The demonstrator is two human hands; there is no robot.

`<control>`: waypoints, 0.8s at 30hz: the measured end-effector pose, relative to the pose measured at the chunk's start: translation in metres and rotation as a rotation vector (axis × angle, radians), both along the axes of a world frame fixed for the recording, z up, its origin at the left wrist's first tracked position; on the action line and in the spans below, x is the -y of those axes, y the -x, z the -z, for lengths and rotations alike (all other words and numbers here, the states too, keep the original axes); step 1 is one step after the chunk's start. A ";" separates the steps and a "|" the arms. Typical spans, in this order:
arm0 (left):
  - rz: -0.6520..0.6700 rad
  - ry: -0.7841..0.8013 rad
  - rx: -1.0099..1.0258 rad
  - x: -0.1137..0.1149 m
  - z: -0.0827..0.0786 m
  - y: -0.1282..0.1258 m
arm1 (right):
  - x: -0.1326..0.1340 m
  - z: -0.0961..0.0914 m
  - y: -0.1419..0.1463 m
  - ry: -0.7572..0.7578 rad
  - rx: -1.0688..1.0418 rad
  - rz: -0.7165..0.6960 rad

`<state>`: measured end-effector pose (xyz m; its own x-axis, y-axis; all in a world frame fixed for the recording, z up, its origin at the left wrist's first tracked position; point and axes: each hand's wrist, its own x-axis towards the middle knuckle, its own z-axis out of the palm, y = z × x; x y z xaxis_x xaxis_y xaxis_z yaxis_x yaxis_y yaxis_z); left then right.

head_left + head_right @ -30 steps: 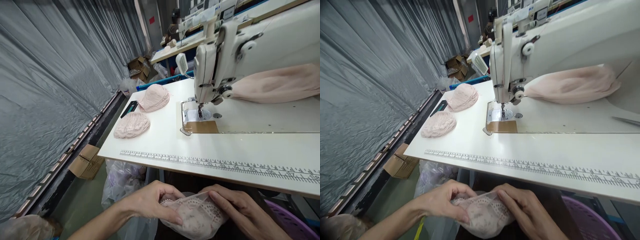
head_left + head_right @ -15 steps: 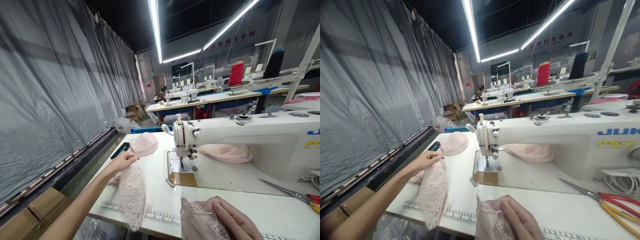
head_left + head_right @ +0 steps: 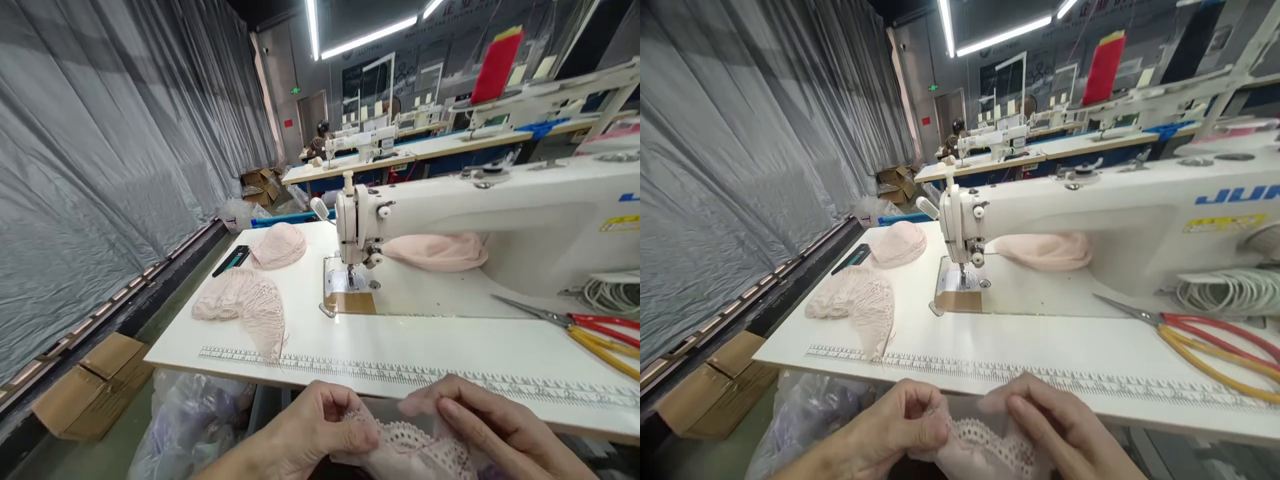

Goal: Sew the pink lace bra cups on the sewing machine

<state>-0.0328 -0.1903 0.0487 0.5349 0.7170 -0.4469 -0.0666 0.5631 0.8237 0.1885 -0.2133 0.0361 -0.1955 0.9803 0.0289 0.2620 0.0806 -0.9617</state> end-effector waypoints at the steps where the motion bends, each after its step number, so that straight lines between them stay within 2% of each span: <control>1: 0.001 0.021 0.011 0.004 0.005 0.000 | 0.005 0.009 -0.004 -0.085 0.061 0.028; 4: 0.003 0.029 -0.029 0.013 0.021 0.000 | 0.020 0.032 -0.008 -0.462 0.237 0.098; 6: -0.006 0.027 -0.074 0.017 0.030 -0.003 | 0.027 0.039 -0.004 -0.599 0.323 0.043; 9: -0.017 0.043 -0.103 0.022 0.039 -0.008 | 0.032 0.043 0.007 -0.544 0.406 -0.116; 11: -0.029 0.069 -0.100 0.024 0.041 -0.011 | 0.033 0.046 0.014 -0.503 0.426 -0.164; 17: -0.092 0.153 -0.083 0.029 0.045 -0.018 | 0.037 0.055 0.021 -0.420 0.322 -0.135; 21: -0.091 0.184 -0.134 0.027 0.048 -0.025 | 0.040 0.055 0.025 -0.276 0.070 -0.092; 24: -0.053 0.166 -0.167 0.023 0.048 -0.030 | 0.036 0.048 0.024 -0.294 -0.027 -0.112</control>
<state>-0.0027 -0.2132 0.0010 0.4067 0.6514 -0.6405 0.0299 0.6913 0.7220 0.1641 -0.2498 -0.0120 -0.2969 0.9017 0.3143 0.2106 0.3829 -0.8995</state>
